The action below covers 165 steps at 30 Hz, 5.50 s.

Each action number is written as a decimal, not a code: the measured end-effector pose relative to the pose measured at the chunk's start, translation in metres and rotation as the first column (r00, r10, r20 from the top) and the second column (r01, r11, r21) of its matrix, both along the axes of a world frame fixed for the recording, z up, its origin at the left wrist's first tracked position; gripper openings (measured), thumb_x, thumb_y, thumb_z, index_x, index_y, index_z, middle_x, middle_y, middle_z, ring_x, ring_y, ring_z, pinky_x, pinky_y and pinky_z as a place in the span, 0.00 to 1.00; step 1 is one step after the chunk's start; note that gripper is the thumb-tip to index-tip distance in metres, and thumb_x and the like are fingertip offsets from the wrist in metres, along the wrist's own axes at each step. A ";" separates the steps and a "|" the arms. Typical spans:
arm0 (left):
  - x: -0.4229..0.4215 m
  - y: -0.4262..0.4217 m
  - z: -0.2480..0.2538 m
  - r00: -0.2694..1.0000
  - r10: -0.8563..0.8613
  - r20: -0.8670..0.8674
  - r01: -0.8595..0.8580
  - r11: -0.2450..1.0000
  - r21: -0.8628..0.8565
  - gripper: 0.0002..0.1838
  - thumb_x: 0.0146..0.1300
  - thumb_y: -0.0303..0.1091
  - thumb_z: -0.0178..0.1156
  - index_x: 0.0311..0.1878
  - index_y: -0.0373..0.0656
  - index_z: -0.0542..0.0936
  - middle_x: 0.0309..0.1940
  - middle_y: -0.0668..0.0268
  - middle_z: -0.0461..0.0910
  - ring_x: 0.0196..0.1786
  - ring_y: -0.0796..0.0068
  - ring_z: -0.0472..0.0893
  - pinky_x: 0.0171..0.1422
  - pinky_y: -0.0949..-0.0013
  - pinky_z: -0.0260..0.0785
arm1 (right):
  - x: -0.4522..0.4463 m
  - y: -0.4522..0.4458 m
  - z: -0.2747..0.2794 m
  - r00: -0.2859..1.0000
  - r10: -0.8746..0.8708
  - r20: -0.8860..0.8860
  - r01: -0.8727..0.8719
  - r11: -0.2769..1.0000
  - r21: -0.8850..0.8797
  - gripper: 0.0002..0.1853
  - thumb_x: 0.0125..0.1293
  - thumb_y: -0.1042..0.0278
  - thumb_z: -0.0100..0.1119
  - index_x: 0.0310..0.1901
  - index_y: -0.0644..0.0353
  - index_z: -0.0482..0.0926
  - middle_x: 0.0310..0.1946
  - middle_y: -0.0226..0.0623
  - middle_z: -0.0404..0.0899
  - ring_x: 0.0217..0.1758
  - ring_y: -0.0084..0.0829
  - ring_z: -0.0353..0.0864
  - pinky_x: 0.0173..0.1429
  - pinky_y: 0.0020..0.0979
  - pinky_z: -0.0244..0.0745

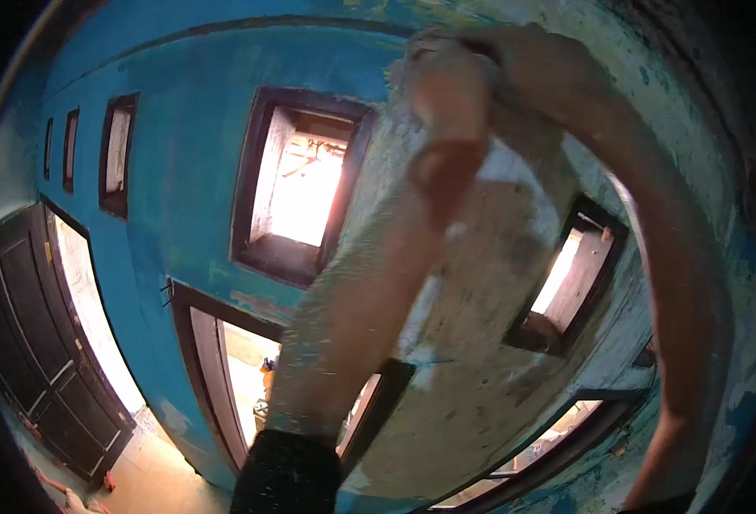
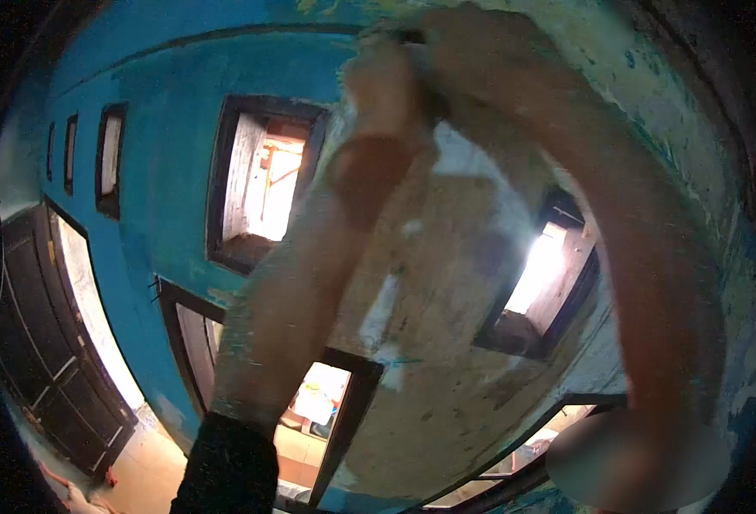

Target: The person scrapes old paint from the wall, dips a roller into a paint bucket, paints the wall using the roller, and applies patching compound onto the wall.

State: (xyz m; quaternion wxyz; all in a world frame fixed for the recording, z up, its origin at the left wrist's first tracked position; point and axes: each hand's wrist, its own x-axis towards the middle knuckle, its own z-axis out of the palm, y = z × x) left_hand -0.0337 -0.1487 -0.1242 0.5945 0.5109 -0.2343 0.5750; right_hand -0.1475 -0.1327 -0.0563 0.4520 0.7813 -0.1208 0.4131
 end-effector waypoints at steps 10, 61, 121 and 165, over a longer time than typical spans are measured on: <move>0.014 -0.072 0.037 0.874 -0.471 -0.117 0.484 0.860 0.160 0.15 0.70 0.38 0.51 0.47 0.38 0.82 0.46 0.49 0.82 0.50 0.52 0.82 0.55 0.59 0.74 | -0.027 0.001 -0.001 0.996 -0.083 0.010 0.084 0.992 -0.096 0.22 0.66 0.52 0.52 0.61 0.40 0.78 0.51 0.42 0.83 0.53 0.51 0.82 0.56 0.48 0.77; -0.036 0.038 -0.021 0.305 -0.870 -0.387 0.945 0.327 0.010 0.23 0.71 0.45 0.43 0.49 0.39 0.82 0.52 0.48 0.81 0.59 0.50 0.79 0.65 0.54 0.68 | -0.121 -0.005 -0.048 0.783 0.613 0.107 -0.371 0.323 0.871 0.39 0.61 0.58 0.69 0.73 0.45 0.64 0.57 0.46 0.79 0.53 0.32 0.81 0.51 0.35 0.80; -0.003 0.052 -0.076 0.759 -0.623 0.190 0.521 0.756 0.397 0.10 0.53 0.33 0.62 0.39 0.45 0.84 0.29 0.53 0.83 0.32 0.47 0.83 0.40 0.51 0.76 | -0.012 -0.004 -0.003 0.957 -0.252 0.145 0.261 0.964 -0.044 0.17 0.73 0.51 0.45 0.60 0.32 0.77 0.43 0.44 0.84 0.46 0.47 0.85 0.49 0.47 0.81; 0.126 0.114 -0.006 0.829 0.217 0.515 -0.240 0.971 -0.022 0.29 0.60 0.47 0.61 0.59 0.39 0.70 0.57 0.46 0.69 0.62 0.45 0.69 0.66 0.48 0.62 | 0.046 0.052 0.022 0.990 0.142 -0.003 -0.139 0.971 -0.196 0.22 0.72 0.43 0.48 0.60 0.40 0.79 0.52 0.36 0.83 0.52 0.46 0.83 0.56 0.45 0.77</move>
